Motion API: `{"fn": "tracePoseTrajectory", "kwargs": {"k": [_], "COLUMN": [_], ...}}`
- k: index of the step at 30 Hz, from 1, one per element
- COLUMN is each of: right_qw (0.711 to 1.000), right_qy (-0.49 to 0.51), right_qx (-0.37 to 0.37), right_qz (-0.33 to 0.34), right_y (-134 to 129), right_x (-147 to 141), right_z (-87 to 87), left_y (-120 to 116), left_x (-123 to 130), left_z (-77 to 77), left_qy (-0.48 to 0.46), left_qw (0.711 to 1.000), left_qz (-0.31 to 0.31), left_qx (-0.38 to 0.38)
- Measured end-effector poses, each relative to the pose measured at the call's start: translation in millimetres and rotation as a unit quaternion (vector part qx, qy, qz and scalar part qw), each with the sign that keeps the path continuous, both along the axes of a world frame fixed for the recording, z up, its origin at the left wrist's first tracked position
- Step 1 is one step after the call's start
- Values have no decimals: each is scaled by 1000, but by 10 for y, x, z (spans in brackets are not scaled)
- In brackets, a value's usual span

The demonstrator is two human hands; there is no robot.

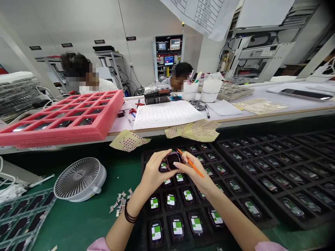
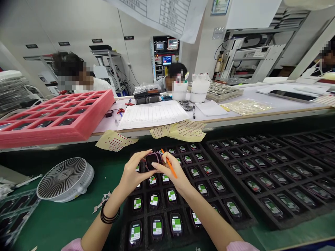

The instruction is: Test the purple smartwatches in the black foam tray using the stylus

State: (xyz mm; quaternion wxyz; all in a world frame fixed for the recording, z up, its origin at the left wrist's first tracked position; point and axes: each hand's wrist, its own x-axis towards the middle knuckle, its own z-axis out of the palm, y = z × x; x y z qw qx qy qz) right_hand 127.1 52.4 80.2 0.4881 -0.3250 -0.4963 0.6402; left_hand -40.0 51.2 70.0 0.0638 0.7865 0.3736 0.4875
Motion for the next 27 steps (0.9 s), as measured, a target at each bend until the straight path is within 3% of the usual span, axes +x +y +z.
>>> {"fn": "tracePoseTrajectory", "kwargs": {"k": [14, 27], "right_qw": [999, 999], "right_qy": [30, 26], "right_qx": [-8, -1], "right_qz": [-16, -37], "right_y": [26, 18], "right_x": [-4, -13], "right_z": [-52, -39], "left_y": [19, 63], "left_x": [15, -27], "left_z": [-36, -79], "left_qy": [-6, 9], "left_qw": [999, 999], "left_qz": [-13, -11], "left_qx": [39, -30]}}
